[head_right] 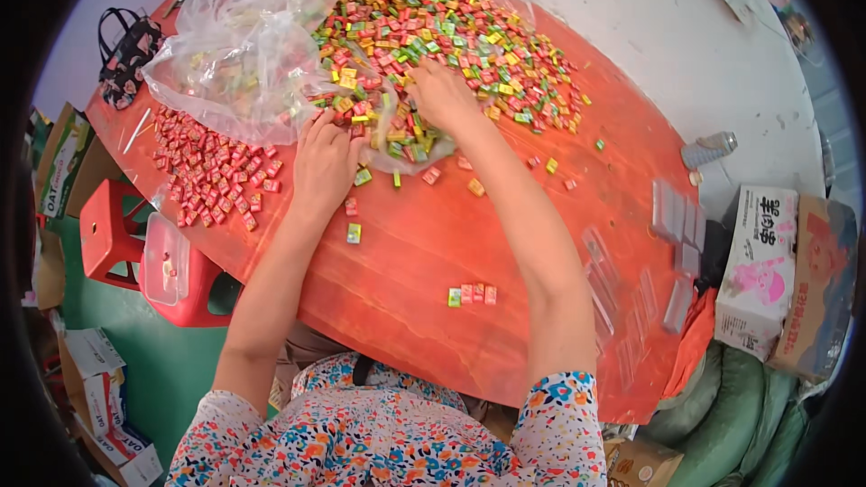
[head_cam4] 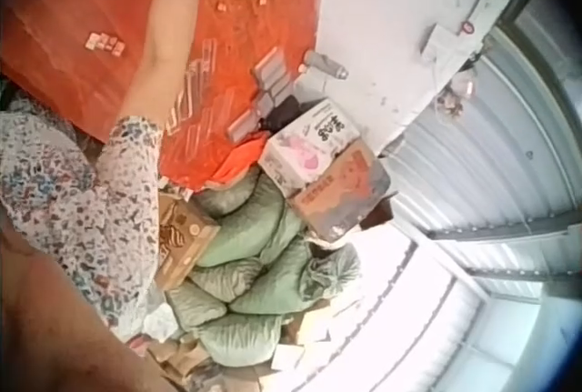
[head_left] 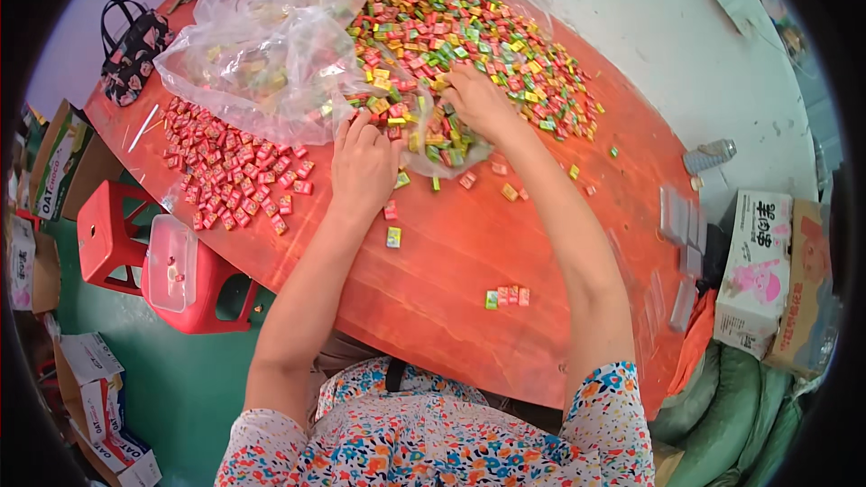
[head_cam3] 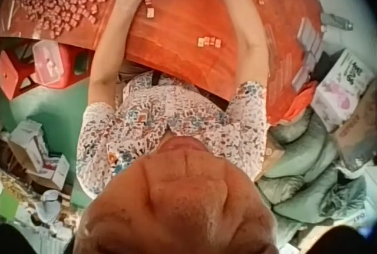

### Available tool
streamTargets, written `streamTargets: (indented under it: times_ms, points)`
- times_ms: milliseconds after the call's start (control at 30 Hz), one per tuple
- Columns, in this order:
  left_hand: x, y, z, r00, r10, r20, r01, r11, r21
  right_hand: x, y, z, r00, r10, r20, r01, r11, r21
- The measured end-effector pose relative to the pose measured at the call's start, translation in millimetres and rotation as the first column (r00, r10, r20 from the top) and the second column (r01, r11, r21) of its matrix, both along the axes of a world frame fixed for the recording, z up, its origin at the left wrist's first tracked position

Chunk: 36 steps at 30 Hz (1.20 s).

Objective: The recorder sorts small colorful rectangular items on a red table, arranges them, and packs them into clear plastic trays and a cardboard box.

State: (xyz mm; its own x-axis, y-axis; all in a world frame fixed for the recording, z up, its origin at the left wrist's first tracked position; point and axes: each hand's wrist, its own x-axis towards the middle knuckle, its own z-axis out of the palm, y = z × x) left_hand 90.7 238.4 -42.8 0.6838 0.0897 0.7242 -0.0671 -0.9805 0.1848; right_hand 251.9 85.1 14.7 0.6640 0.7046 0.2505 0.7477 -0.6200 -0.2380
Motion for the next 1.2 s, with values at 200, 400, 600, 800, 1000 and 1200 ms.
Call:
streamTargets:
  times_ms: [200,400,600,800,1000,1200]
  points:
    - [-1.0,-1.3,3.8,0.999,-0.019,-0.027,0.017,0.996,-0.092,68.2,87.2,-13.4,0.996,-0.08,0.041,0.087,0.977,-0.196]
    - [-2.7,1.0,3.6,0.992,0.025,-0.125,-0.034,0.997,-0.066,69.4,101.2,-13.2,0.99,-0.128,-0.055,0.107,0.952,-0.287]
    - [3.9,3.6,-4.4,0.993,0.07,-0.096,-0.072,0.997,-0.019,25.1,18.2,-27.1,0.99,0.12,0.069,-0.098,0.961,-0.259]
    - [8.6,2.3,-6.5,0.996,0.077,-0.045,-0.078,0.997,-0.024,-32.6,-39.6,-20.4,0.972,0.218,0.086,-0.21,0.973,-0.1]
    - [8.2,5.1,-11.1,0.998,0.055,-0.031,-0.054,0.998,0.014,-83.5,-86.8,-21.0,0.97,0.242,0.017,-0.242,0.97,0.006]
    - [1.7,-1.0,1.0,0.994,-0.025,0.102,0.013,0.994,0.111,-124.7,-143.9,-15.3,0.964,0.24,-0.115,-0.251,0.964,-0.092]
